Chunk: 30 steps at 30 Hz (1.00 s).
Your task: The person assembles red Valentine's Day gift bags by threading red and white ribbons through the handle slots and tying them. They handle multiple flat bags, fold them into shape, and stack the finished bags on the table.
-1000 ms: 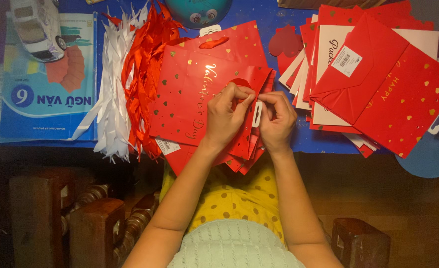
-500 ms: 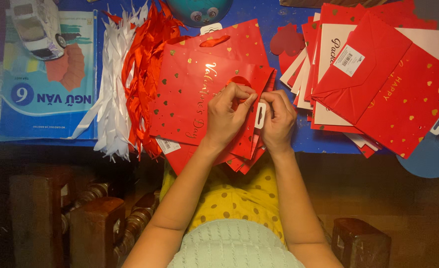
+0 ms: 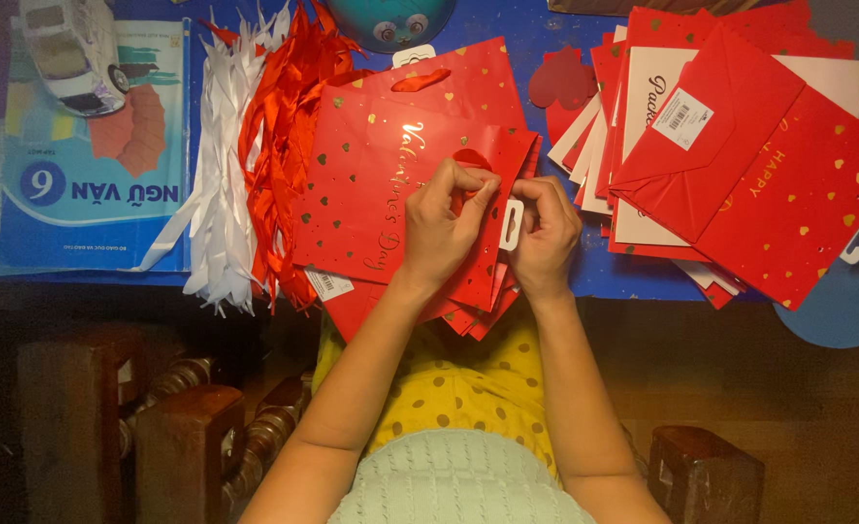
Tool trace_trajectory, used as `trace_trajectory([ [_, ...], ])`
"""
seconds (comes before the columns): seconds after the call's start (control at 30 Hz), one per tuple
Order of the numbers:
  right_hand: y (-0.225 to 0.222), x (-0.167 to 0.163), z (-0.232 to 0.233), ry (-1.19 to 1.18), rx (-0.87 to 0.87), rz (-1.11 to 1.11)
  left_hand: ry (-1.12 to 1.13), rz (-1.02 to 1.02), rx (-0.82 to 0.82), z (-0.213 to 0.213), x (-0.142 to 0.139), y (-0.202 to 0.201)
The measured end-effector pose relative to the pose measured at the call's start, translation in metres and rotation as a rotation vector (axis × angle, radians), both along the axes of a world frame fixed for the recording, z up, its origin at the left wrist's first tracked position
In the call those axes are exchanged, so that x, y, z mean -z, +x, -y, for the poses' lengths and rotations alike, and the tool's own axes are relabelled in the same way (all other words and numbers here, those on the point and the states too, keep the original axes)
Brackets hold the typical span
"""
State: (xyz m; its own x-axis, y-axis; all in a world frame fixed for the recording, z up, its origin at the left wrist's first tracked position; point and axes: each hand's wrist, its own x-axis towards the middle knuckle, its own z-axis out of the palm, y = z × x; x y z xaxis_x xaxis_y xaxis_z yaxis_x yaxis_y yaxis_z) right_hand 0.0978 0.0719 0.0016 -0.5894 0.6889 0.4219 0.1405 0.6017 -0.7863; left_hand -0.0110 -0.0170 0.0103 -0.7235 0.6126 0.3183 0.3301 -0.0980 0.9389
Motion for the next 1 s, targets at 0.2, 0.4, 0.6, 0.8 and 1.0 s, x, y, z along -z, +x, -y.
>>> trace_trajectory([
  [0.2, 0.0, 0.002, 0.0, -0.001, 0.006, -0.001, 0.0, -0.005, -0.004, 0.0, 0.001, 0.0],
  [0.4, 0.0, -0.002, 0.0, -0.022, 0.017, 0.028, 0.038, 0.034, 0.005, 0.0, 0.003, -0.001],
  [0.6, 0.0, -0.008, 0.002, 0.058, -0.044, -0.044, 0.196, 0.285, 0.024, 0.0, 0.006, -0.004],
  [0.8, 0.003, -0.008, -0.002, -0.074, -0.067, -0.061, 0.256, 0.313, 0.017, 0.002, 0.01, -0.004],
  [1.0, 0.013, -0.033, 0.011, -0.055, -0.118, 0.053, 0.233, 0.382, 0.044, 0.004, 0.005, -0.009],
])
